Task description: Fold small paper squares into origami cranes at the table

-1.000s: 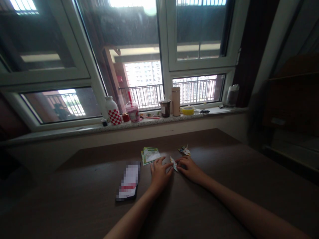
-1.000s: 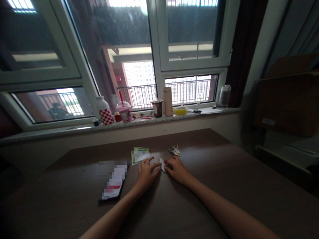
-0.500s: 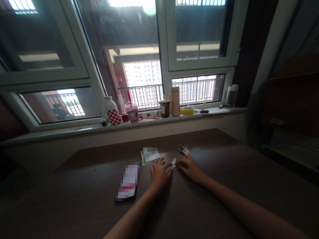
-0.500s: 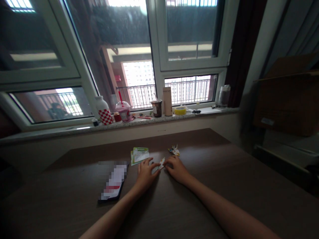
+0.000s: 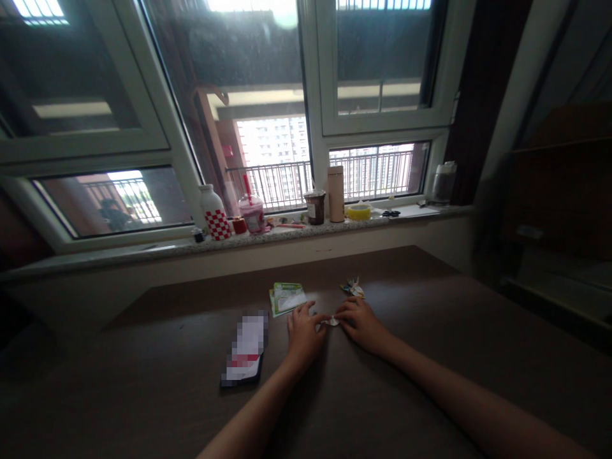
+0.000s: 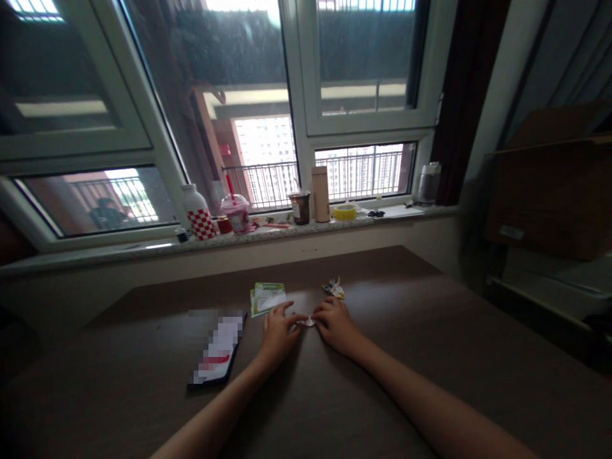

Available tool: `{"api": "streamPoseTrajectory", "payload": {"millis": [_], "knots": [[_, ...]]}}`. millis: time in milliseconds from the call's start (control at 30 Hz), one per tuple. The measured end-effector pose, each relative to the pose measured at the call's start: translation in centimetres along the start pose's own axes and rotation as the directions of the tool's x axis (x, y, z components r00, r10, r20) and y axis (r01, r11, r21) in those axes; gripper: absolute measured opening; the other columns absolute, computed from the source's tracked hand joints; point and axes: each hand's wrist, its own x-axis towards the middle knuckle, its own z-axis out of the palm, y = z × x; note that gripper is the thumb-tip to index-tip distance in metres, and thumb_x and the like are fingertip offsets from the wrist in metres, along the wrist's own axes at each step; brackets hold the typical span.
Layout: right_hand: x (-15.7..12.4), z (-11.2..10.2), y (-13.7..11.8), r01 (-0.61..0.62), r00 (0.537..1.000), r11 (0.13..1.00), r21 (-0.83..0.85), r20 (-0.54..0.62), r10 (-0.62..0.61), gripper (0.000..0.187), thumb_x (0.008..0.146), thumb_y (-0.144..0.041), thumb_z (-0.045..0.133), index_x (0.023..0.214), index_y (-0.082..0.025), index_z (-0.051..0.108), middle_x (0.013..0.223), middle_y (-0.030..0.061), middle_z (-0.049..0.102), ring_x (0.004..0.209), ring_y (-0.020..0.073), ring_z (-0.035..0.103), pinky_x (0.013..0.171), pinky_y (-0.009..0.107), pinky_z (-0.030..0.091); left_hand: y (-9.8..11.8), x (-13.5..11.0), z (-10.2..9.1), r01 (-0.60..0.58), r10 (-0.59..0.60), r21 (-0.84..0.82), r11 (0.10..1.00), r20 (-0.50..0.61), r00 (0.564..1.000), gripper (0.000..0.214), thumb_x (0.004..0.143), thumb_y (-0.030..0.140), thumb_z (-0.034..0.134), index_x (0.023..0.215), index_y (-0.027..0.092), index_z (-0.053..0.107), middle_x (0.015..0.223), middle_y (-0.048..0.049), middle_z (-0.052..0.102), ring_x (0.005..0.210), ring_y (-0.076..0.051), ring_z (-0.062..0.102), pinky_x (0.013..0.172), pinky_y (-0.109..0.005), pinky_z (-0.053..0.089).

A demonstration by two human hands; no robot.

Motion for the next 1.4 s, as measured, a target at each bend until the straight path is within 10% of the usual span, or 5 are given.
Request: {"api": "streamPoseTrajectory", "payload": {"millis": [1400], "knots": [[0.0,0.7,0.2,-0.045,0.999,0.986,-0.161,0.004,0.046,0.009,0.09,-0.027,0.06,0.089,-0.024,0.069,0.1,0.0039,0.068,0.114,0.0266,0.052,0.11,0.058,0.021,0.0,0.3,-0.4,-0.022,0.022,0.008,1.0,0.023,1.0,0.018,0.084,0.041,0.062,0.088,0.032,0.077,0.143,0.0023,0.051,0.134,-0.029,0.036,0.113,-0.052,0.025]]}}
